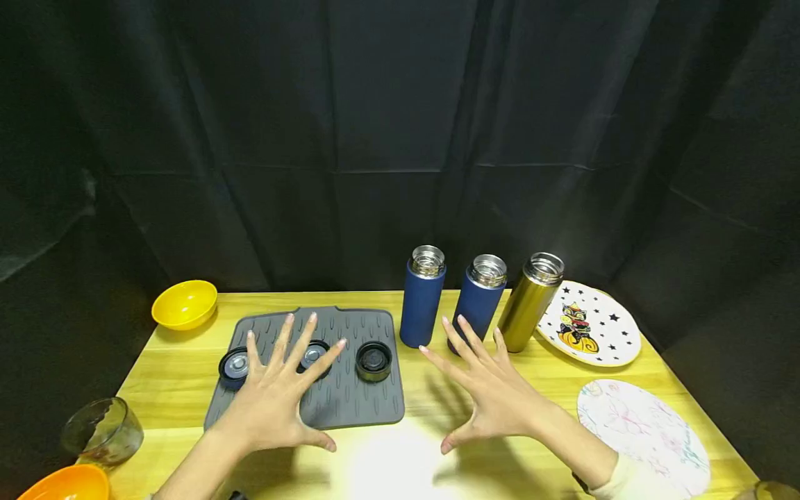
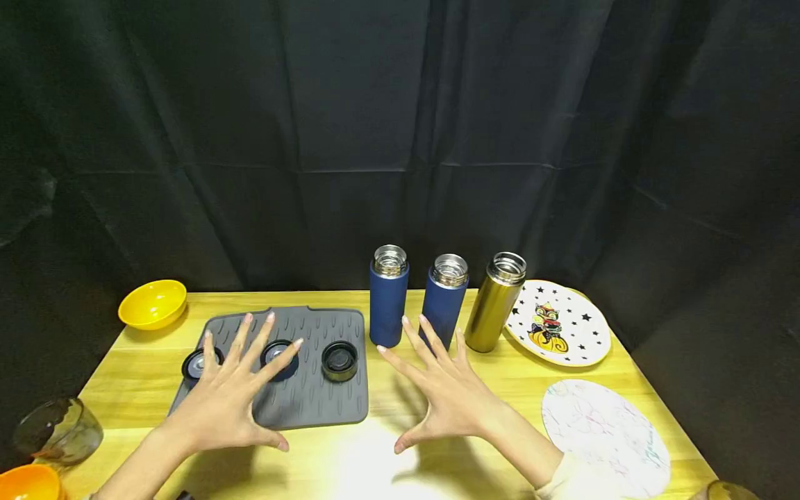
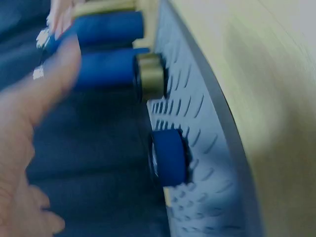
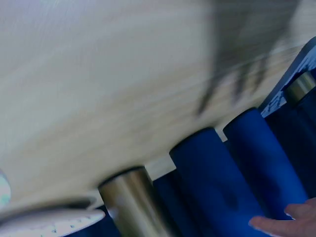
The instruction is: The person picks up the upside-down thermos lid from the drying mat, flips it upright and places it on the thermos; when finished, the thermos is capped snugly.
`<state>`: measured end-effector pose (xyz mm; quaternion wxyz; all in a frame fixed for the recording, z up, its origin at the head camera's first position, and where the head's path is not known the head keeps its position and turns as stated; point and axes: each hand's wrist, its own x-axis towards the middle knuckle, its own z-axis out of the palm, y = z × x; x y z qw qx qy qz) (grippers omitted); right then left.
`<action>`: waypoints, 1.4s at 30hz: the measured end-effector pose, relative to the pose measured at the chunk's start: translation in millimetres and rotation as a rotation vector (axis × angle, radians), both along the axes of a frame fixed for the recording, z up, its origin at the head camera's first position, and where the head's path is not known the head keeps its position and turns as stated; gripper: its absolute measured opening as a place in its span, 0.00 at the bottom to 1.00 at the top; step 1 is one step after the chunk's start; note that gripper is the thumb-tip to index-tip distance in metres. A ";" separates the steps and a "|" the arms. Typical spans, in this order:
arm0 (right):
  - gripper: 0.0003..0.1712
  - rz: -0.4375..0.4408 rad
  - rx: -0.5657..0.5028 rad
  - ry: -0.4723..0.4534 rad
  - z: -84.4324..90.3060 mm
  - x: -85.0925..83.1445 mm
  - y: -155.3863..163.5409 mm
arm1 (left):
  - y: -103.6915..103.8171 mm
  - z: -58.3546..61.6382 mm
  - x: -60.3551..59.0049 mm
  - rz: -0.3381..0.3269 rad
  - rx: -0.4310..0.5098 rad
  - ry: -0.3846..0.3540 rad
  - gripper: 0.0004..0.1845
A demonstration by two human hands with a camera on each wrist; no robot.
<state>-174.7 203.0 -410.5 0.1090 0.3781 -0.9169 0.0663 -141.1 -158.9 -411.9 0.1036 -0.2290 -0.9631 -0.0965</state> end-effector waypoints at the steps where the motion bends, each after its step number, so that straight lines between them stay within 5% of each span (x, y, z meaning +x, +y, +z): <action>1: 0.74 -0.012 -0.030 -0.016 -0.7 1.0 0.3 | -4.6 -1.1 -0.6 0.051 0.064 -0.021 0.68; 5: 0.67 -0.054 -0.211 -0.067 -4.7 5.1 0.5 | -26.5 -9.8 -6.7 0.268 0.372 -0.073 0.60; 10: 0.58 -0.115 -0.443 -0.170 -12.4 9.5 -5.7 | -50.6 -28.2 -17.7 0.469 0.609 -0.116 0.51; 17: 0.44 -0.117 -0.743 -0.445 -19.2 14.2 -18.0 | -69.7 -49.3 -27.1 0.638 0.604 -0.241 0.51; 20: 0.38 -0.138 -0.838 -0.606 -19.1 16.7 -23.3 | -72.3 -56.9 -29.1 0.639 0.545 -0.244 0.49; 25: 0.35 -0.154 -0.896 -0.765 -18.7 19.6 -32.8 | -68.6 -61.2 -26.3 0.635 0.510 -0.131 0.44; 31: 0.34 -0.118 -0.898 -0.826 -18.1 21.8 -44.6 | -40.6 -36.9 -6.8 0.577 0.671 -0.062 0.43; 37: 0.33 -0.062 -0.934 -0.952 -10.9 27.4 -64.1 | 6.7 -10.0 18.6 0.410 0.748 0.006 0.41; 42: 0.31 -0.015 -0.882 -0.976 -3.5 35.9 -82.6 | 44.6 1.2 35.2 0.278 0.771 0.091 0.43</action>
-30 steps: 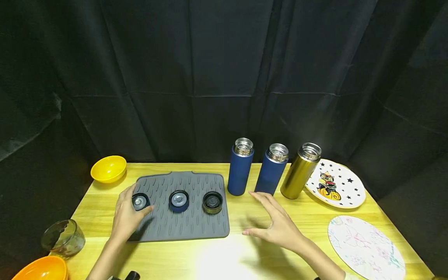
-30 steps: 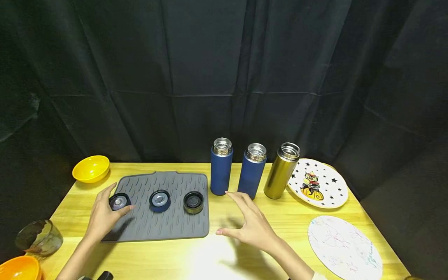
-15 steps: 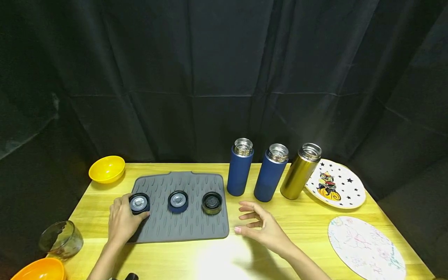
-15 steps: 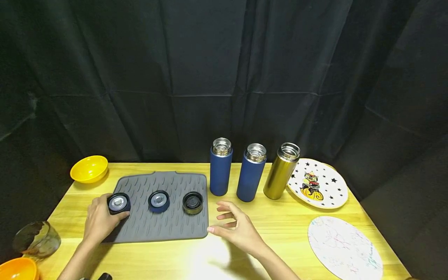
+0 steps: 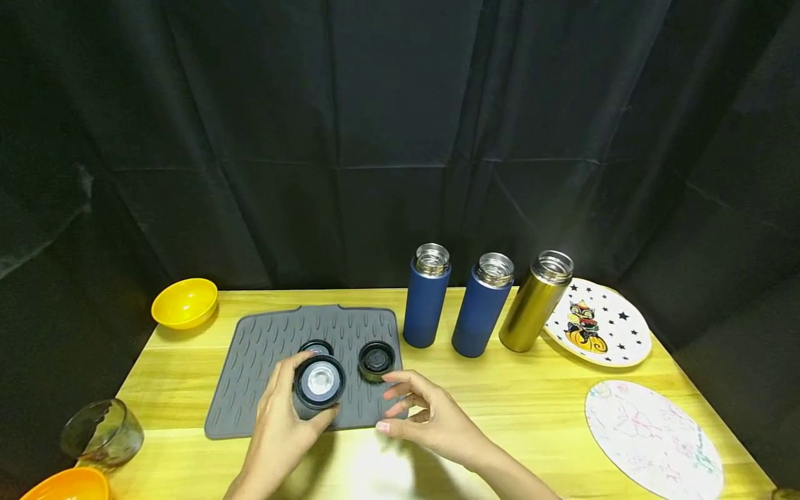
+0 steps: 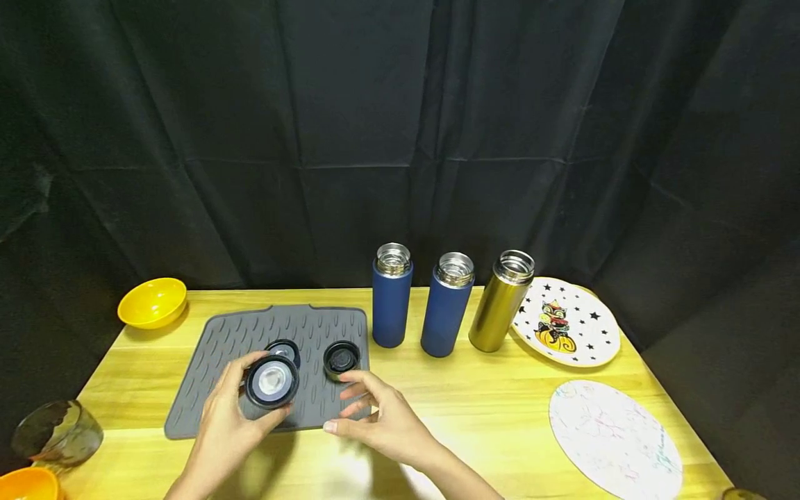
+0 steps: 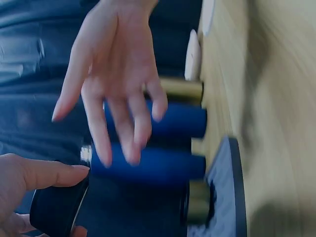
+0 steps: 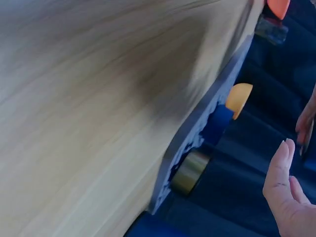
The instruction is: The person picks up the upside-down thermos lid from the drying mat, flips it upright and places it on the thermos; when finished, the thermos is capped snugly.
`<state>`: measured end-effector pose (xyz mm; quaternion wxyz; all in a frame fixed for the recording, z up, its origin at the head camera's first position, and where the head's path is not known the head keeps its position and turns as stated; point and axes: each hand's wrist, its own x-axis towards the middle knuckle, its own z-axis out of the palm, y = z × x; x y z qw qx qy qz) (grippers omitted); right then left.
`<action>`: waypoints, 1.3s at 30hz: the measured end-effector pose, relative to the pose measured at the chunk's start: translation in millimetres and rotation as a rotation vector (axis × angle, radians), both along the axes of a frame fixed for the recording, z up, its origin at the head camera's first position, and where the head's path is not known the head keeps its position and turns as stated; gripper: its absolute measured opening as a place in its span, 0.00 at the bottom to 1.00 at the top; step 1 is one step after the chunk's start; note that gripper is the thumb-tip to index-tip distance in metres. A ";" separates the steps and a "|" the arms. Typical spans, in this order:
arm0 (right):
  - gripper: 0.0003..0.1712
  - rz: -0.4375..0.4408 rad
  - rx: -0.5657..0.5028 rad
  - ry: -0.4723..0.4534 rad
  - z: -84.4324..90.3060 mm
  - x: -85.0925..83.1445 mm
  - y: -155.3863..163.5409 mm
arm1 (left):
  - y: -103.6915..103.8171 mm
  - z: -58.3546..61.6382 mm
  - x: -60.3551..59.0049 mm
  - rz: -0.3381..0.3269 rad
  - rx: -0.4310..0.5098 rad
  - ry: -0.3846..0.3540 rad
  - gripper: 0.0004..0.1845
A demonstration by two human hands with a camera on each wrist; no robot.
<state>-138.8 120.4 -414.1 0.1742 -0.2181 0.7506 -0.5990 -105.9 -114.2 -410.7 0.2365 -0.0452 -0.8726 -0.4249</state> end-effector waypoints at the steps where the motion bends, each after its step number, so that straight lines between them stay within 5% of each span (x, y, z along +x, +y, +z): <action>1: 0.30 0.006 0.002 0.002 1.4 1.8 -2.2 | 6.0 0.8 2.5 -0.014 -0.002 0.028 0.44; 9: 0.28 0.019 -0.198 -0.157 5.1 10.3 -11.4 | 39.5 -3.7 17.7 -0.169 -0.017 0.150 0.46; 15: 0.24 0.013 -0.232 -0.226 3.8 14.7 -13.4 | 49.3 -10.7 21.3 -0.213 -0.079 0.225 0.48; 20: 0.22 -0.015 -0.239 -0.203 3.4 17.8 -12.6 | 49.4 -10.6 23.8 -0.233 -0.093 0.169 0.47; 22: 0.19 -0.051 -0.194 -0.062 2.7 20.3 -12.0 | 47.0 -6.3 24.4 -0.259 -0.006 0.037 0.46; 24: 0.18 -0.091 -0.122 0.188 0.8 22.9 -11.0 | 43.2 -1.1 24.4 -0.286 0.116 -0.117 0.43; 27: 0.16 -0.160 0.015 0.743 -0.3 24.0 -9.6 | 37.2 6.4 22.2 -0.352 0.322 -0.305 0.38; 30: 0.14 -0.177 0.080 1.312 3.2 20.0 -9.3 | 34.0 10.1 20.0 -0.461 0.417 -0.412 0.35; 32: 0.13 -0.178 0.094 1.610 8.4 17.3 -10.2 | 34.5 10.9 19.0 -0.519 0.448 -0.458 0.36; 35: 0.11 -0.168 0.105 1.825 16.0 17.0 -11.1 | 37.9 9.4 19.7 -0.566 0.457 -0.442 0.38; 39: 0.10 -0.157 0.118 1.854 16.8 18.5 -9.8 | 42.6 6.6 21.7 -0.564 0.421 -0.328 0.38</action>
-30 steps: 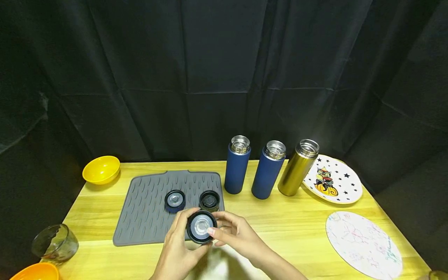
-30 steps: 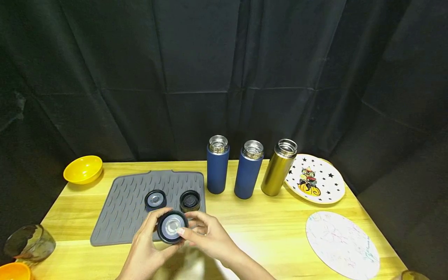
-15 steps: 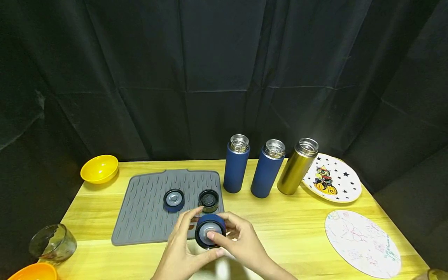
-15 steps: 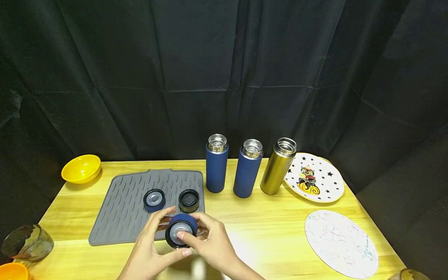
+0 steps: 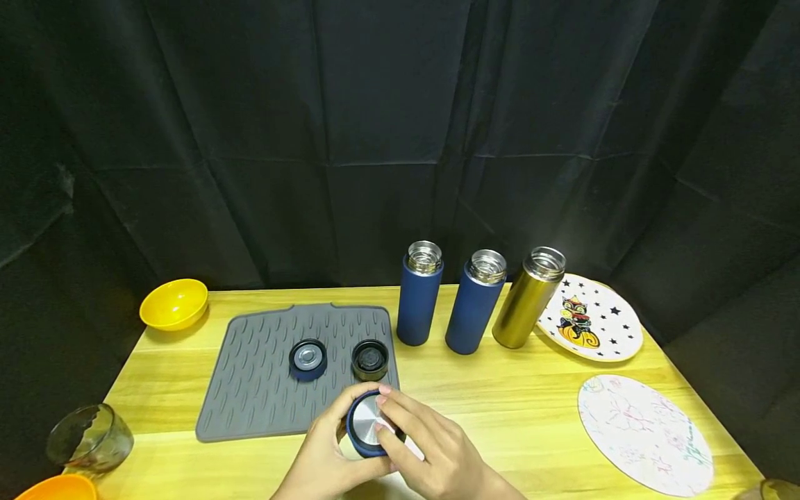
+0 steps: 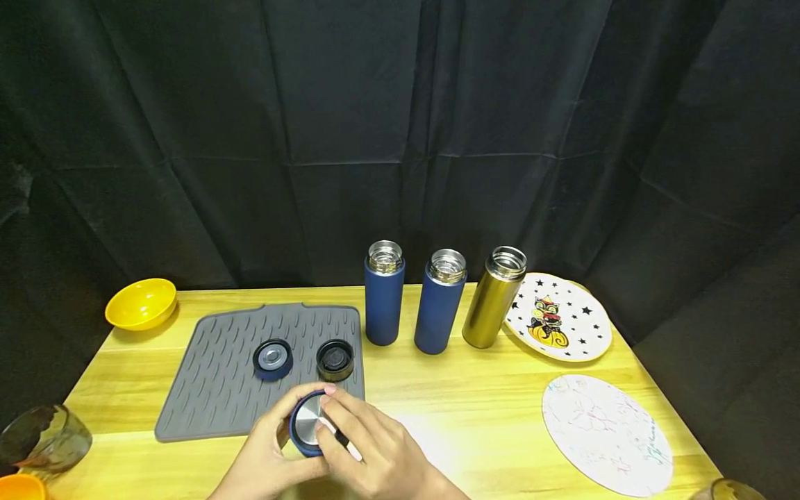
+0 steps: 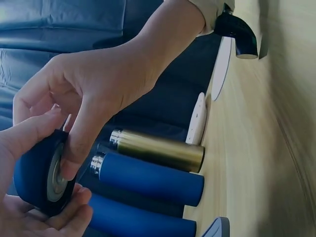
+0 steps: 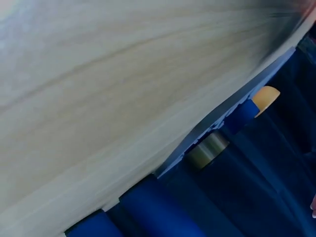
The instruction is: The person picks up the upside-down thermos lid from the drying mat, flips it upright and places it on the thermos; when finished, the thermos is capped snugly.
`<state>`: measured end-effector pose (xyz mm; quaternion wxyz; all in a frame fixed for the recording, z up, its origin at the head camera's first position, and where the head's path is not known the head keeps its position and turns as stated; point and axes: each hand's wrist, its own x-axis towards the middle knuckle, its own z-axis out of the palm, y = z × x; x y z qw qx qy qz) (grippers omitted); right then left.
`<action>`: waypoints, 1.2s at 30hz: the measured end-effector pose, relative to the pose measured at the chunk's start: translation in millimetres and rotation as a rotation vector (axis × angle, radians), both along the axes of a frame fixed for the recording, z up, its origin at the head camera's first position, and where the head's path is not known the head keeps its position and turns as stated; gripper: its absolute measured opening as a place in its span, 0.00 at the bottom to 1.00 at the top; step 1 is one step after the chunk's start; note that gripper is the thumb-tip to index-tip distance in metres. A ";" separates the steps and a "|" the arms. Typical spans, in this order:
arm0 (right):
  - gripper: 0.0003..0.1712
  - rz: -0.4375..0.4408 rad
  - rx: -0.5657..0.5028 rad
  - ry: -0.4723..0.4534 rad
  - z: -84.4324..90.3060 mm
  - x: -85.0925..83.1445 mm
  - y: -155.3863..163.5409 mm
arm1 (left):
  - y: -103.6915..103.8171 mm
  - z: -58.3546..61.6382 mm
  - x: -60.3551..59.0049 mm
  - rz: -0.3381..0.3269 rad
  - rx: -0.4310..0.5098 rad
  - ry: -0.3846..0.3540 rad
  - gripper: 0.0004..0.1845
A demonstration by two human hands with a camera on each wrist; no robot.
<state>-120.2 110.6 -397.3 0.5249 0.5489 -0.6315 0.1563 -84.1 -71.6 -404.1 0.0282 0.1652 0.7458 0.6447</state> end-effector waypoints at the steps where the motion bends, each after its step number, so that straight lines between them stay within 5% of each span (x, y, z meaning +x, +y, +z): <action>1: 0.10 -0.001 -0.001 -0.001 -2.4 -1.0 1.0 | 0.9 -0.1 0.3 0.015 -0.008 0.019 0.38; 3: 0.10 -0.022 -0.019 -0.044 -10.2 -4.6 3.2 | 2.1 1.0 0.3 0.060 -0.035 0.016 0.37; 5: 0.14 -0.092 -0.064 -0.182 -20.0 -10.2 5.6 | 2.1 2.6 -0.7 0.103 -0.049 0.016 0.37; 11: 0.55 -0.452 -0.443 -1.059 -22.1 -56.0 -0.4 | -1.5 11.1 -6.7 0.202 -0.036 0.083 0.38; 14: 0.62 -0.518 -0.607 -1.242 -14.6 -96.7 -10.0 | -0.8 17.5 -11.7 0.203 -0.034 0.109 0.38; 18: 0.58 -0.546 -0.728 -1.273 -11.0 -139.8 -17.1 | 3.7 28.5 -18.0 0.204 -0.040 0.107 0.39; 22: 0.48 -0.560 -0.775 -1.246 -9.4 -143.8 -8.6 | 5.5 36.6 -20.0 0.214 -0.031 0.093 0.39; 25: 0.44 -0.566 -0.741 -1.220 -3.4 -118.3 4.6 | 4.8 39.7 -21.0 0.222 -0.019 0.093 0.38; 32: 0.42 -0.503 -0.642 -1.276 0.0 -30.6 27.5 | 12.4 49.5 -26.0 0.210 0.001 0.149 0.39; 36: 0.43 -0.491 -0.607 -1.247 -8.4 -11.9 29.3 | 28.5 55.0 -35.8 0.174 0.006 0.173 0.39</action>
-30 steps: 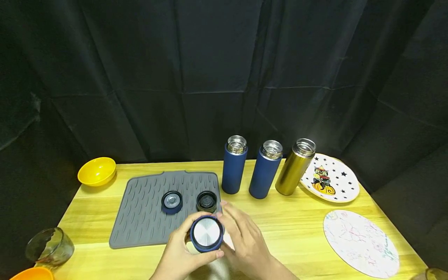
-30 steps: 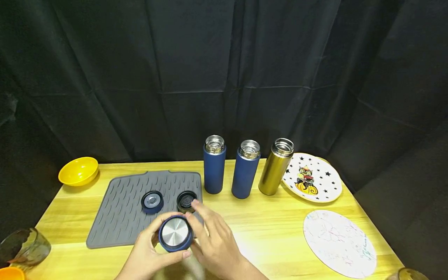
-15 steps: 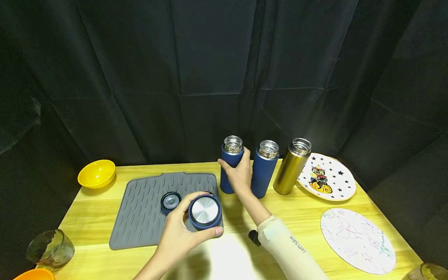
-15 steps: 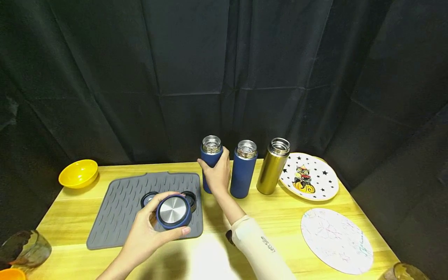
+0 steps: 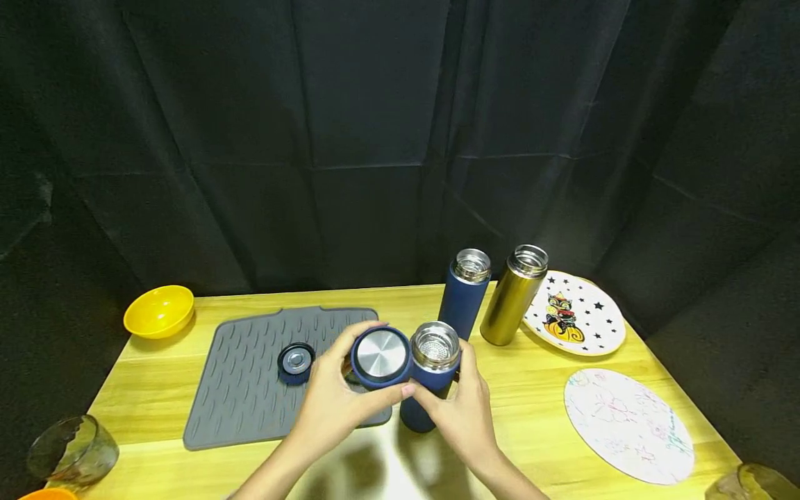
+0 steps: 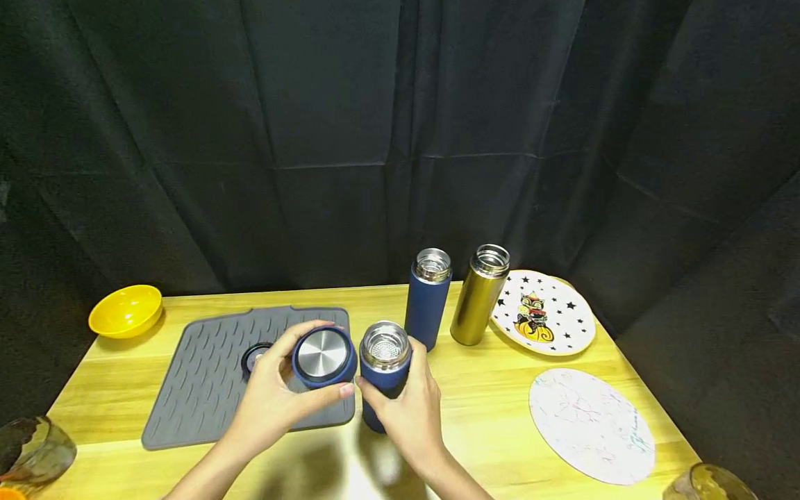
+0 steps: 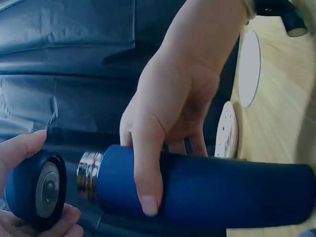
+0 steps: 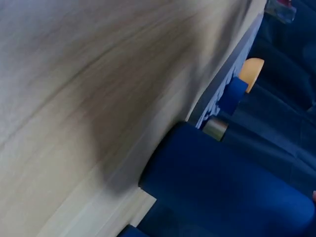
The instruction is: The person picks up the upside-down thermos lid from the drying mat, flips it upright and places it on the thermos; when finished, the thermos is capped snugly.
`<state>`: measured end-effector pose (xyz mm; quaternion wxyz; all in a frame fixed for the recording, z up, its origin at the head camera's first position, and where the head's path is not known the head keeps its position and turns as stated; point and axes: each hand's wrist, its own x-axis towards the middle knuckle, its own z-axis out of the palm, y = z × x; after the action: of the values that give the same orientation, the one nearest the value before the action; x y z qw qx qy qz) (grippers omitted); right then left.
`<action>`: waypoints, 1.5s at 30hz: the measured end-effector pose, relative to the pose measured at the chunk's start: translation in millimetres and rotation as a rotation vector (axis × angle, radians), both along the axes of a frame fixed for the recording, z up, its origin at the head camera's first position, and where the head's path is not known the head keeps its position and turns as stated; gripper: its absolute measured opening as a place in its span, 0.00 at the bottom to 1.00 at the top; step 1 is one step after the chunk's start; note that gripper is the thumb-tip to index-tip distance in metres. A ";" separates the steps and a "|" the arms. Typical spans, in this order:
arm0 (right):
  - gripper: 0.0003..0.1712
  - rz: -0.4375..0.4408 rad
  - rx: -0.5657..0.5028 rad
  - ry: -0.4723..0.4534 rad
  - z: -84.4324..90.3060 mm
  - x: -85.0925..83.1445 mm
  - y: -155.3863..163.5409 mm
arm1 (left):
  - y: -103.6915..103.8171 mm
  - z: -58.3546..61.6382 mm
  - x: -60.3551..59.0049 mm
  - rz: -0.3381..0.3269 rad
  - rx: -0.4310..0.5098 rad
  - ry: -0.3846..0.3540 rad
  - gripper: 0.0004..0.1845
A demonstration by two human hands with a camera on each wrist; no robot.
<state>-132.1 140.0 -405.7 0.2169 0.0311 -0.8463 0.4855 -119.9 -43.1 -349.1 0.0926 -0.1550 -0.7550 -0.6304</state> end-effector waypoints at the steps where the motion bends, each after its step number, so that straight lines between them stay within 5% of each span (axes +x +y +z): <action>1: 0.43 -0.001 0.011 0.015 -1.7 1.6 -0.1 | 5.6 2.4 -3.4 -0.010 -0.002 0.004 0.38; 6: 0.43 -0.006 0.052 0.060 -6.6 3.4 0.9 | 36.0 11.7 -23.0 -0.054 -0.038 0.044 0.37; 11: 0.42 0.002 0.085 0.072 -8.5 2.7 1.5 | 52.8 4.8 -35.8 -0.093 -0.078 0.073 0.35; 26: 0.39 -0.022 0.102 0.081 -10.6 3.5 -0.1 | 63.5 -18.8 -39.8 0.005 -0.082 0.160 0.34; 29: 0.42 -0.027 0.101 0.098 -12.1 2.7 -0.2 | 60.5 -22.2 -43.5 -0.059 -0.044 0.147 0.34; 36: 0.43 -0.042 0.093 0.107 -12.9 2.6 0.0 | 52.6 -28.0 -58.9 -0.380 0.070 0.114 0.40; 42: 0.42 -0.035 0.113 0.122 -13.1 2.4 -0.7 | 61.5 -34.9 -54.1 -0.293 0.136 0.099 0.44; 45: 0.43 -0.033 0.109 0.122 -12.5 2.5 -0.7 | 63.5 -36.9 -54.9 -0.312 0.184 0.118 0.42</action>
<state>-129.7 139.2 -418.2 0.2739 0.0585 -0.8571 0.4322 -174.8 20.4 -386.0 0.0515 -0.2976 -0.6543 -0.6933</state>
